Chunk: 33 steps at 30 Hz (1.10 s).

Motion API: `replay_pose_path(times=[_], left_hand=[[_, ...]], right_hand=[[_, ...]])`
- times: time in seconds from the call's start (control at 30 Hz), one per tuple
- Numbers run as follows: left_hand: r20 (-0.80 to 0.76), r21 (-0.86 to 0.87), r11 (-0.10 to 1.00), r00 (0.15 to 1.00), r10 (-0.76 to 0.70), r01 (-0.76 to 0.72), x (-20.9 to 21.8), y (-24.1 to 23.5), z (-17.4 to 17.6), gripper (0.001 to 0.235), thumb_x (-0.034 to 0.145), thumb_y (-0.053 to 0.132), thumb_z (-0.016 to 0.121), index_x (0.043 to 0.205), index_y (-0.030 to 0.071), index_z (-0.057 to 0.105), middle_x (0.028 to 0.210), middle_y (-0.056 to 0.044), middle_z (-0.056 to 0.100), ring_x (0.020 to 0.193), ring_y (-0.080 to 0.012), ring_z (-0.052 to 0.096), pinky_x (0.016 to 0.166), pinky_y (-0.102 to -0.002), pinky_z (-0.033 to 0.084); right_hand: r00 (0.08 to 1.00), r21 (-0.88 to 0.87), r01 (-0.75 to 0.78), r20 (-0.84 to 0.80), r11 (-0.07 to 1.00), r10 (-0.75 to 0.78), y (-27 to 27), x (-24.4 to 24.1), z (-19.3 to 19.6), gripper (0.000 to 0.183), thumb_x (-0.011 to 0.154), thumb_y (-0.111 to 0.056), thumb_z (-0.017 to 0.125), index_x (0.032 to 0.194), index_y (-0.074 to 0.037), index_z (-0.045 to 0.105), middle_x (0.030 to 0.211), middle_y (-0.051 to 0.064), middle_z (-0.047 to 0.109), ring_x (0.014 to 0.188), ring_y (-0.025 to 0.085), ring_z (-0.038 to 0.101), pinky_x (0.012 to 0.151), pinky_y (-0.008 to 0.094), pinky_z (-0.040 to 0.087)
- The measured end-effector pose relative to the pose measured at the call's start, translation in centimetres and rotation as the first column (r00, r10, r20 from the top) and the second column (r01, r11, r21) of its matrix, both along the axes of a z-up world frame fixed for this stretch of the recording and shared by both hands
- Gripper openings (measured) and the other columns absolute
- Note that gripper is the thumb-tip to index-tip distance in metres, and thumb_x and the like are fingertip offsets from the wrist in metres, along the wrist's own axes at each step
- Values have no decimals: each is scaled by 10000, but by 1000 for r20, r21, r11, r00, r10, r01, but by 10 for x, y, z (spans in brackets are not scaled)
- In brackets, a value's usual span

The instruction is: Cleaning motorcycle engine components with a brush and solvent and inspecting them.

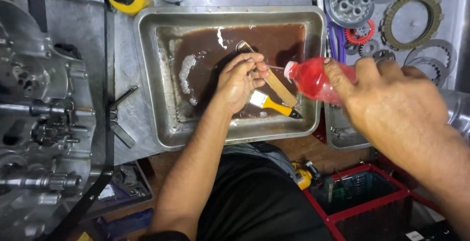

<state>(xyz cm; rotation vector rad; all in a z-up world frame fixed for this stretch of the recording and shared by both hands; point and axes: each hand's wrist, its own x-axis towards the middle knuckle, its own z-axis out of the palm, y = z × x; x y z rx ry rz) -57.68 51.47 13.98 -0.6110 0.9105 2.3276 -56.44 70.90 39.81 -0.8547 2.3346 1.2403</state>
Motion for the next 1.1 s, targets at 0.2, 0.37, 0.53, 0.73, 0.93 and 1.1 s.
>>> replay_pose_path(times=[0.2, 0.37, 0.53, 0.73, 0.93, 1.1], left_hand=[[-45, -30, 999, 999, 29, -30, 5, 10, -18, 274, 946, 34, 674, 1219, 25, 692, 1025, -167, 766, 824, -238, 735, 723, -300, 555], [-68, -152, 988, 997, -32, 21, 2, 13, -16, 237, 992, 191, 656, 1144, 12, 691, 813, -122, 721, 503, -128, 587, 427, -198, 377], [68, -282, 955, 994, -80, 96, 0, 14, -18, 207, 947, 314, 696, 1013, 121, 738, 954, -32, 765, 827, -150, 735, 760, -386, 678], [-39, -132, 989, 997, -65, 59, -5, 5, -13, 339, 930, 176, 697, 1250, 63, 684, 1224, -208, 757, 1055, -293, 772, 885, -396, 590], [-83, -203, 978, 996, 25, -42, -5, 6, -17, 197, 958, 245, 711, 1030, 62, 734, 834, -141, 775, 515, -118, 618, 455, -220, 453], [63, -28, 1000, 998, -10, 11, -11, -5, 16, 375, 936, 250, 635, 1201, -12, 678, 1155, -259, 746, 1026, -364, 754, 912, -445, 604]], right_hand=[[995, -9, -61, -82, 998, 60, 4, 4, -4, 825, 838, -350, 656, 1631, -335, 428, 881, -71, 613, 690, 105, 677, 568, 248, 601], [996, -60, -63, -68, 996, 59, 3, 3, 0, 725, 850, -378, 662, 1552, -319, 490, 888, -45, 635, 702, 129, 713, 598, 275, 647], [996, -31, -75, -43, 997, 74, 5, 4, -2, 737, 892, -371, 618, 1606, -312, 445, 888, -39, 614, 687, 122, 697, 574, 263, 630], [984, -98, -123, -142, 988, 108, 11, 9, -10, 730, 804, -276, 635, 1524, -350, 538, 897, -52, 598, 697, 148, 638, 562, 280, 519], [983, -135, -122, -150, 983, 101, 7, 10, -9, 648, 844, -369, 615, 1490, -353, 560, 869, -57, 586, 691, 153, 646, 574, 290, 519], [983, -28, -119, -147, 993, 114, 6, 8, -9, 820, 778, -321, 670, 1578, -350, 493, 876, -72, 581, 706, 136, 636, 568, 276, 532]])
